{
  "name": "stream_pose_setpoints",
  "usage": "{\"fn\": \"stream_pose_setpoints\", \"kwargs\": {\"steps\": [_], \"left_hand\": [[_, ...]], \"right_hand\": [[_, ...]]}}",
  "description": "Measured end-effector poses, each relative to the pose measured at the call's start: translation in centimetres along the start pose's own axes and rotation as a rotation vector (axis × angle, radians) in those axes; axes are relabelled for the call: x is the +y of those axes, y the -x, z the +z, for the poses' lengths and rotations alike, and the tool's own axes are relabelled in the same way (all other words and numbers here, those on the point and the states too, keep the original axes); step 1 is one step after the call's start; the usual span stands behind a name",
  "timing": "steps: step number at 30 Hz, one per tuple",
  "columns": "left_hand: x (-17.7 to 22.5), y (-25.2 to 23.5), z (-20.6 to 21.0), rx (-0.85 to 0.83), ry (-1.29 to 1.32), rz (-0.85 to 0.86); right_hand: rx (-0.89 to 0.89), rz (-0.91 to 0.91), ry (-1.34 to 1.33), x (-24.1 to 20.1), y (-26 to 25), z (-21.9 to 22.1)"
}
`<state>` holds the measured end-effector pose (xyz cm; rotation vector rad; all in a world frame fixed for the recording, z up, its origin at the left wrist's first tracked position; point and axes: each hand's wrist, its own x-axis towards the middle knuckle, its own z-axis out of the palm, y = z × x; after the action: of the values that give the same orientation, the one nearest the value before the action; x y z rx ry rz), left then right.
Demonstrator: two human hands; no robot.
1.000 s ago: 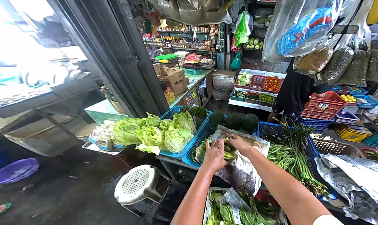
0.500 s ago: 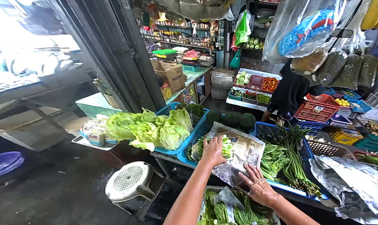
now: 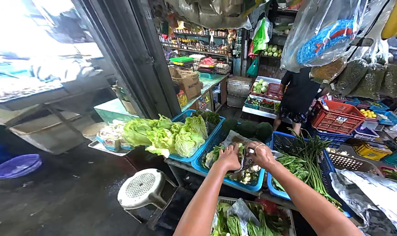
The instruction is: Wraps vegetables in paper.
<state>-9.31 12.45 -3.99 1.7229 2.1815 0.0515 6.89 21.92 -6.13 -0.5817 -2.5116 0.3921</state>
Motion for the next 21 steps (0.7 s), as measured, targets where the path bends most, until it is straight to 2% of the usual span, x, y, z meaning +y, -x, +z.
{"fn": "stream_pose_setpoints", "kwargs": {"steps": [4, 11, 17, 21], "left_hand": [[-1.9, -0.9, -1.5, -0.07, 0.279, 0.045], [-2.1, -0.5, -1.3, -0.046, 0.351, 0.068], [-0.9, -0.8, 0.3, 0.09, 0.052, 0.025], [-0.8, -0.9, 0.9, 0.115, 0.013, 0.019]], "right_hand": [[-0.125, 0.219, -0.026, 0.4, -2.3, 0.0], [-0.239, 0.341, -0.005, 0.5, -4.3, 0.2], [-0.268, 0.396, -0.056, 1.0, -5.4, 0.7], [-0.291, 0.424, -0.054, 1.4, -5.9, 1.0]]}}
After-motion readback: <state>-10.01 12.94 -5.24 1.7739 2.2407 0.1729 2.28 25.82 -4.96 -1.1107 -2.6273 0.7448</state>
